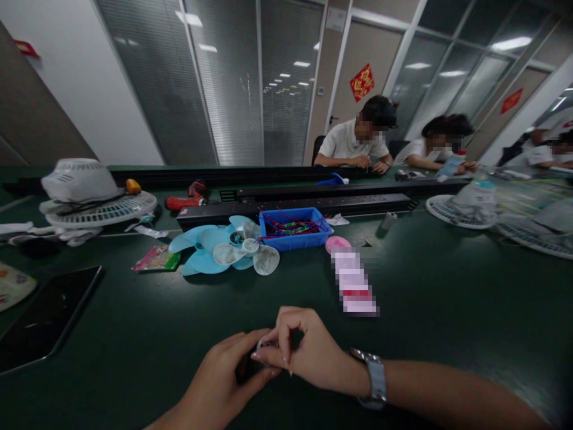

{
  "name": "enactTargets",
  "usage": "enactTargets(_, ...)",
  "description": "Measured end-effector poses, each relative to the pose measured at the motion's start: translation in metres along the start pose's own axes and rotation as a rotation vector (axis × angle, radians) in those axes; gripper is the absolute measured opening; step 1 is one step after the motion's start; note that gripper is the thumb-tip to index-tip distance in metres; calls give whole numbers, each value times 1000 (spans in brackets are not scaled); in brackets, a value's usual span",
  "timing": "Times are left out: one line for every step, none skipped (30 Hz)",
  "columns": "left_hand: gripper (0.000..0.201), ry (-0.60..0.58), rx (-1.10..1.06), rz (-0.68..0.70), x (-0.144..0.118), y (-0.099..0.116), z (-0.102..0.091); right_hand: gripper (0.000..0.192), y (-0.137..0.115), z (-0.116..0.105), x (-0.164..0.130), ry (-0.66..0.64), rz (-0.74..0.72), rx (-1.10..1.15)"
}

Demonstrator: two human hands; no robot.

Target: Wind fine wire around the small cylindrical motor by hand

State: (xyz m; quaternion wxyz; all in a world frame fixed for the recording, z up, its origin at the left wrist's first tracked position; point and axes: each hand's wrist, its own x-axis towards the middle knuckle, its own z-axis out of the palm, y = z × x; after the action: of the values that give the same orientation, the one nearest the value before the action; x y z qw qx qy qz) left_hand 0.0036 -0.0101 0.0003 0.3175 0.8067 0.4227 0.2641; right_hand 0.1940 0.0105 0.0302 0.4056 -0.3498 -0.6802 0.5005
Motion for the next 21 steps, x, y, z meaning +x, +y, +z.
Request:
enactTargets(35, -3, -1, -1, 0, 1, 0, 42, 0, 1, 0, 4, 1, -11)
enactTargets(35, -6, -1, -3, 0, 1, 0, 42, 0, 1, 0, 8, 0, -20)
enactTargets(35, -8, 1, -4, 0, 1, 0, 41, 0, 1, 1, 13, -2, -29)
enactTargets(35, -8, 5, -4, 0, 1, 0, 41, 0, 2, 1, 15, -7, -40)
enactTargets(35, -6, 12, -4, 0, 0, 0, 41, 0, 2, 1, 15, -13, -52)
enactTargets(36, -2, 19, -1, -1, -1, 0, 41, 0, 1, 1, 13, -22, -66)
enactTargets(37, 4, 25, 2, -1, -2, 0, 40, -1, 1, 1, 10, -36, -80)
enactTargets(38, 9, 28, 5, -2, -3, 1, 39, -1, 0, 1, 5, -52, -91)
enactTargets(38, 13, 27, 8, -2, -3, 1, 38, -1, -1, 1, -7, -66, -94)
enactTargets(39, 18, 22, 13, -2, -4, 1, 37, -1, -3, 0, -22, -79, -91)
enactTargets(39, 24, 15, 21, -2, -5, 2, 36, -1, -5, 0, -40, -91, -85)
enactTargets(38, 32, 7, 30, -2, -5, 2, 35, -1, -7, -1, -60, -103, -79)
enactTargets(38, 42, 0, 36, -2, -6, 2, 32, 0, -9, -2, -78, -114, -74)
enactTargets(38, 49, -6, 40, -2, -6, 2, 29, 0, -10, -3, -94, -120, -70)
enactTargets(37, 53, -10, 41, -2, -6, 2, 24, 0, -12, -4, -105, -119, -67)
enactTargets(37, 53, -12, 38, -2, -6, 2, 20, 0, -13, -4, -111, -111, -61)
enactTargets(36, 48, -14, 35, -2, -6, 2, 17, 0, -13, -4, -115, -97, -53)
enactTargets(36, 41, -14, 32, -3, -6, 2, 15, -1, -13, -4, -113, -78, -45)
enactTargets(36, 35, -13, 31, -3, -6, 2, 15, -2, -12, -3, -108, -55, -39)
enactTargets(37, 27, -12, 30, -3, -6, 2, 17, -3, -11, -2, -97, -30, -35)
enactTargets(37, 20, -10, 28, -3, -6, 2, 20, -4, -9, -1, -86, -6, -30)
